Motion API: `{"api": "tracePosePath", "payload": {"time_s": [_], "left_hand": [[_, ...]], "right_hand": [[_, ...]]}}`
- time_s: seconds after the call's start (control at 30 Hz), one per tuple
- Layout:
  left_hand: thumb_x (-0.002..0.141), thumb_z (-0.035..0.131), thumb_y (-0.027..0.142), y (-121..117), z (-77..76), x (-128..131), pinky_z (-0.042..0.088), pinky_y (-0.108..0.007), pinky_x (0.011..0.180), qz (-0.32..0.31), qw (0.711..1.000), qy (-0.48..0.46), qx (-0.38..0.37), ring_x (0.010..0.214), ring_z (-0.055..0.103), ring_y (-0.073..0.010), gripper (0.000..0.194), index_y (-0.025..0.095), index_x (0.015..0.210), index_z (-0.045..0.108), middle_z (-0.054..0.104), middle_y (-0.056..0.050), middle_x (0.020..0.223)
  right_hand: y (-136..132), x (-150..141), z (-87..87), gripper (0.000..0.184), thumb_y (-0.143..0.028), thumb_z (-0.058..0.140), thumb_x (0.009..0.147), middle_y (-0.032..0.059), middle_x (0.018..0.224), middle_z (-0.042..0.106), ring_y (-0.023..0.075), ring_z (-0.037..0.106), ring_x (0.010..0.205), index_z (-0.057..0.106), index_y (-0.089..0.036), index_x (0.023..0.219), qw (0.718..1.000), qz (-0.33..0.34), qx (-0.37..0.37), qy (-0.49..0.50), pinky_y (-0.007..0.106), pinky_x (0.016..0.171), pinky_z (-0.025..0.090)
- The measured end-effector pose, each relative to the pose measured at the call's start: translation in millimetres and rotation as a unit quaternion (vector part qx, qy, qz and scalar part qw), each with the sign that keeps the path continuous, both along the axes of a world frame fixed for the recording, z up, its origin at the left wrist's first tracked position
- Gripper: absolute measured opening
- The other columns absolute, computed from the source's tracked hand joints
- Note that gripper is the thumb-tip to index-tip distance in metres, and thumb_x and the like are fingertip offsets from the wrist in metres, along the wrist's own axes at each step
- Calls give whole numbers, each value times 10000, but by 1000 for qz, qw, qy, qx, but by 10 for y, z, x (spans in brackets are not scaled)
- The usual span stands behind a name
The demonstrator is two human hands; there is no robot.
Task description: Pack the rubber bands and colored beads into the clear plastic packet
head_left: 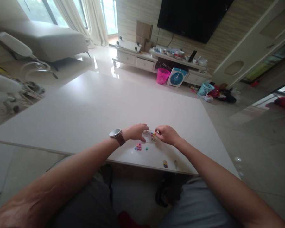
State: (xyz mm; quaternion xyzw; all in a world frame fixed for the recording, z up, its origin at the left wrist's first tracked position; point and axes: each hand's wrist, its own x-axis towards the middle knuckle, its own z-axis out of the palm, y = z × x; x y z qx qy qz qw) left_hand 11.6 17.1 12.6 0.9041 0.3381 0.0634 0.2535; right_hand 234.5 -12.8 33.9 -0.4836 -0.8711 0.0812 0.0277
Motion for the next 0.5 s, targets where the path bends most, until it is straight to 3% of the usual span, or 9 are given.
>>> {"api": "tracePosePath", "payload": {"time_s": [0.23,0.4,0.5], "left_hand": [[653,771,351,8,-3,-1,448,-273,792,-9,1000,-10,0,915,612,-207,407,194,1011,657,631,-49,992],[662,767,365,20,-24,-1,442,-276,799,-13,1000,-7,4,932,608,-210,429,199,1042,656,637,-50,1002],[660,771,349,17,-24,-2,439,-278,819,-14,1000,-10,6,956,605,-212,421,199,1036,654,640,-47,1001]], "right_hand": [[-192,-189,-24,88,-211,652,796,32,795,695,147,582,690,729,-203,839,980,180,-77,38,258,648,370],[-290,-300,-140,113,-193,634,826,57,868,710,163,604,747,742,-202,860,965,240,-101,18,272,685,399],[-242,-261,-117,120,-141,624,809,46,799,702,147,590,699,735,-188,812,966,229,-116,44,260,666,402]]}}
